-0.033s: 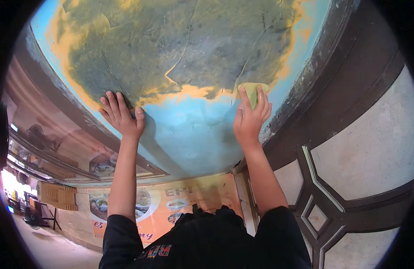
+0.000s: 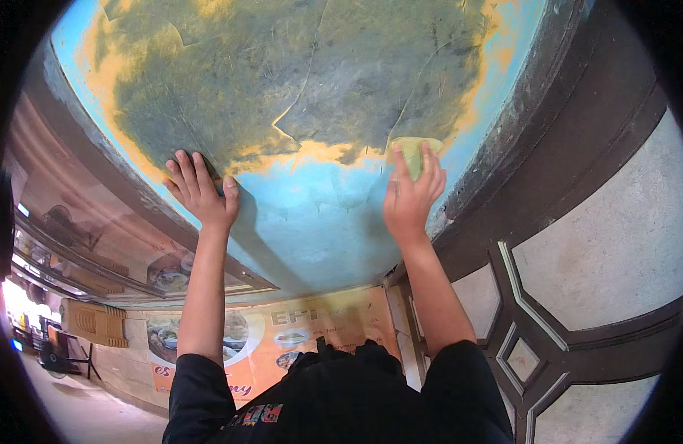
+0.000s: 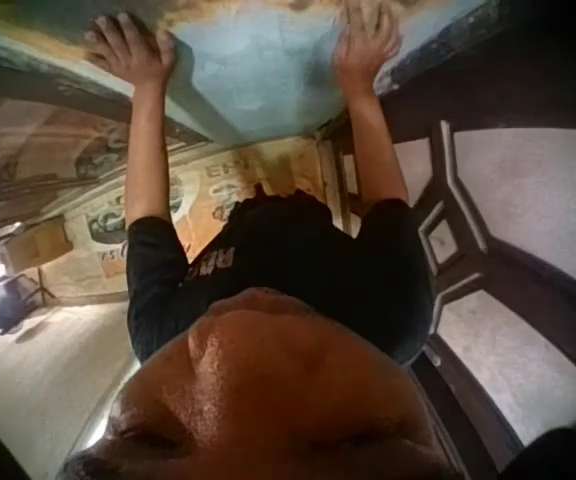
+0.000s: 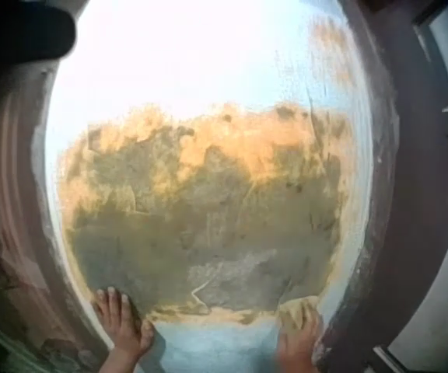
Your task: Cleaning a mural on the ceiling with a yellow sponge.
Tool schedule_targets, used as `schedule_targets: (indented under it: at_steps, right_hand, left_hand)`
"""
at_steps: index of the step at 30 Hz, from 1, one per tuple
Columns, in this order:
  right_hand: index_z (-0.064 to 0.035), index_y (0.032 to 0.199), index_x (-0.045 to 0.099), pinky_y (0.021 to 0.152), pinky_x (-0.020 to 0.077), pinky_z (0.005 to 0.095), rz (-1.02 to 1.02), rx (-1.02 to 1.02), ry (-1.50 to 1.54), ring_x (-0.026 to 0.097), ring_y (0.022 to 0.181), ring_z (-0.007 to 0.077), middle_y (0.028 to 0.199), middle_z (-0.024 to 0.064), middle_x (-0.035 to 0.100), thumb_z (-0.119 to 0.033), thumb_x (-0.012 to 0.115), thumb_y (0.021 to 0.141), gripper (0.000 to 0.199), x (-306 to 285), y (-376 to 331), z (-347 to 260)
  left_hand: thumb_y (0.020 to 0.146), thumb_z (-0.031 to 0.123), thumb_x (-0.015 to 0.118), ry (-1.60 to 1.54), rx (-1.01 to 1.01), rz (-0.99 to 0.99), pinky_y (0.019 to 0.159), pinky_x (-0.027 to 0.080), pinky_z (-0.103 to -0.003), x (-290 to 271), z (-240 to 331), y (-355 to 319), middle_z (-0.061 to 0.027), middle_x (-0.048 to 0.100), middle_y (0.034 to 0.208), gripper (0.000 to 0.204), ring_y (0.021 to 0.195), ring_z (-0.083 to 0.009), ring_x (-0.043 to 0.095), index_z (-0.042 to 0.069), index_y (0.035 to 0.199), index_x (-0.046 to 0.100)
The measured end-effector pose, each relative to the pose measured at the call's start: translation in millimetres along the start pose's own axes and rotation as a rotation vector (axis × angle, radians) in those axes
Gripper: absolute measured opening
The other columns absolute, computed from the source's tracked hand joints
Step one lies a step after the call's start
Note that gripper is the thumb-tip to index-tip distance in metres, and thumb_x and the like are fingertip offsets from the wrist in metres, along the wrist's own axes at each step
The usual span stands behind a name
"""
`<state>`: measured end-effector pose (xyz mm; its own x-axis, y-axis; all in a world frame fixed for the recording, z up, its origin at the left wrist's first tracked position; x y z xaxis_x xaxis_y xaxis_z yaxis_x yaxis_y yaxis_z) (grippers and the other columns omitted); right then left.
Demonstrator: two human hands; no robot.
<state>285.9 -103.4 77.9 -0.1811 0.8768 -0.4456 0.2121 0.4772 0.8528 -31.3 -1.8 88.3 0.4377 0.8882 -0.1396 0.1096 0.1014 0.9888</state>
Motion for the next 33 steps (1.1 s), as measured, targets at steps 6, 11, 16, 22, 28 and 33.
schedule_targets:
  at_steps: [6,11,16,22,28,33]
  right_hand:
    - [-0.0255,0.131,0.053,0.106,0.0137,0.0623,-0.021,-0.005,-0.050,0.030,0.132,0.0369,0.143,0.0181,0.033,-0.012,0.057,0.083,0.050,-5.1,0.1,9.1]
    - [-0.0185,0.130,0.055,0.107,0.0163,0.0578,-0.113,-0.150,-0.151,0.031,0.130,0.0397,0.142,0.0214,0.035,-0.009,0.056,0.083,0.048,-6.1,-4.7,1.1]
    - [-0.0256,0.130,0.055,0.106,0.0135,0.0615,0.026,0.023,0.014,0.029,0.133,0.0367,0.143,0.0172,0.034,-0.010,0.057,0.083,0.049,-12.6,6.0,8.5]
    - [-0.0261,0.132,0.052,0.107,0.0140,0.0603,0.068,0.010,0.059,0.028,0.132,0.0384,0.144,0.0177,0.033,-0.009,0.055,0.083,0.052,-19.8,16.4,14.7]
    - [-0.0192,0.135,0.050,0.108,0.0166,0.0524,-0.147,-0.204,-0.228,0.030,0.130,0.0383,0.145,0.0189,0.031,-0.008,0.053,0.085,0.051,-18.4,10.1,9.5]
    - [-0.0250,0.133,0.051,0.108,0.0137,0.0573,-0.041,-0.055,-0.041,0.028,0.132,0.0386,0.144,0.0185,0.032,-0.008,0.055,0.085,0.051,-30.3,15.4,15.4]
  left_hand:
    - [0.089,0.039,0.041,-0.021,-0.020,0.031,0.114,0.001,-0.052,0.1,3.2,1.8,-0.0142,0.030,0.151,0.062,0.143,-0.0332,0.017,0.006,0.141,0.039]
    - [0.090,0.038,0.042,-0.027,-0.014,0.030,0.114,0.001,-0.052,-1.0,5.7,3.7,-0.0148,0.030,0.150,0.061,0.143,-0.0337,0.017,0.006,0.141,0.039]
    - [0.089,0.037,0.042,-0.025,-0.009,0.023,0.114,0.001,-0.052,-2.4,6.4,5.6,-0.0150,0.030,0.150,0.061,0.143,-0.0342,0.017,0.005,0.142,0.038]
    - [0.089,0.038,0.043,-0.020,-0.005,0.023,0.114,0.001,-0.052,-2.5,4.6,7.4,-0.0150,0.031,0.150,0.062,0.143,-0.0339,0.017,0.006,0.142,0.038]
    - [0.089,0.038,0.043,-0.026,-0.015,0.029,0.114,0.002,-0.052,-5.3,5.8,8.9,-0.0145,0.031,0.150,0.061,0.143,-0.0334,0.017,0.006,0.141,0.039]
    - [0.093,0.041,0.038,0.003,0.015,0.018,0.114,0.003,-0.050,-6.1,9.1,12.3,-0.0173,0.031,0.150,0.062,0.143,-0.0344,0.018,0.003,0.142,0.037]
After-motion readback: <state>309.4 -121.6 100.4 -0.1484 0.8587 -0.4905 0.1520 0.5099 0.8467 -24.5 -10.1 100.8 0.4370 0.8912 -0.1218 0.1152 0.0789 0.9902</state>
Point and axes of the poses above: each hand's wrist, its own y-axis towards the middle knuckle, its own x-axis out of the palm, z = x × y, the point moved 3 cm from there along y, towards the middle knuckle
